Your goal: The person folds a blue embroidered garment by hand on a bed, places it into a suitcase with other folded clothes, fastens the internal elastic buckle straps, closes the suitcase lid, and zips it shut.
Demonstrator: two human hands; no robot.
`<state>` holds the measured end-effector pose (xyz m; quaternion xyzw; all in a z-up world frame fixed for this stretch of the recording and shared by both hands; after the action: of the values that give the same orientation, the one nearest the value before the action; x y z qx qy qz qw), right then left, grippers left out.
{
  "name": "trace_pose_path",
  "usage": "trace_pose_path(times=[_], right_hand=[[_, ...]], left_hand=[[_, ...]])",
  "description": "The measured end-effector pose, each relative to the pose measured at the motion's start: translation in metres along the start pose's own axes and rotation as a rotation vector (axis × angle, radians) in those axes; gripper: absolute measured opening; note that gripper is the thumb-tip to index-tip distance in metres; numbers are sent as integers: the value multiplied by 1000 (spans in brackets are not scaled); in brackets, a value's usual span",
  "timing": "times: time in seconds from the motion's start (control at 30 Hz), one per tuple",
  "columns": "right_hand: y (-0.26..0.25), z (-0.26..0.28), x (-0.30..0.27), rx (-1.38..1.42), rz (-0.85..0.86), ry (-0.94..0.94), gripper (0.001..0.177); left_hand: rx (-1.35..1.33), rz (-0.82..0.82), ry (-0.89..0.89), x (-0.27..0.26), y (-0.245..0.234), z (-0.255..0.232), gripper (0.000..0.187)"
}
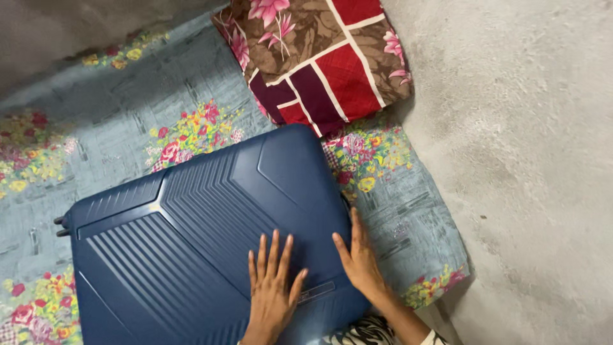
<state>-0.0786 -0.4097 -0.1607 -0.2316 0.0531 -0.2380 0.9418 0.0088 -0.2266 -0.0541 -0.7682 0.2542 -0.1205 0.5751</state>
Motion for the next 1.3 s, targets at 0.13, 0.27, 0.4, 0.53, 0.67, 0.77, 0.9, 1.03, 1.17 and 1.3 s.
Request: trace_pose_path(times=[0.13,0.27,0.4,0.53,0.67,0.77,0.9,1.03,1.17,1.3], right_hand=[[1,-12,1,93,12,-16,69],[16,-66,6,370,-46,256,47],[33,-146,39,151,-115,166,39],[53,-203,48,216,35,351,35],[69,-216,34,126,93,211,32],[83,-203,33,46,-8,67,31],[92,-192,62,173,-85,65,41],[107,-199,160,460,9,-47,53],[123,-195,267,590,127,-7,68],[126,-181,338,725,439,183,68]], left_hand=[[64,-27,-5,31,9,-26,75],[114,7,-37,40,10,-30,72],[71,-4,-147,70,15,-34,69],[121,-66,-127,102,21,-42,73],[198,-58,-123,106,26,-48,76],[188,-67,-123,105,29,-51,77],[180,-71,-119,107,30,-50,76],[177,-68,-121,107,27,-48,76],[123,-85,-112,106,24,-48,77],[71,-99,-112,108,24,-45,77]])
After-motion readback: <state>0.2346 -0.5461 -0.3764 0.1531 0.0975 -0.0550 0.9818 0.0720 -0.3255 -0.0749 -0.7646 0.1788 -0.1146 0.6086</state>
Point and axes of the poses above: each hand's wrist, its own x-axis towards the middle knuckle, its own y-axis out of the palm, z = x × y, the point moved 2 cm from there along x, towards the middle knuckle, and after that the axes turned 12 degrees about -y, right-handed, at the moved point
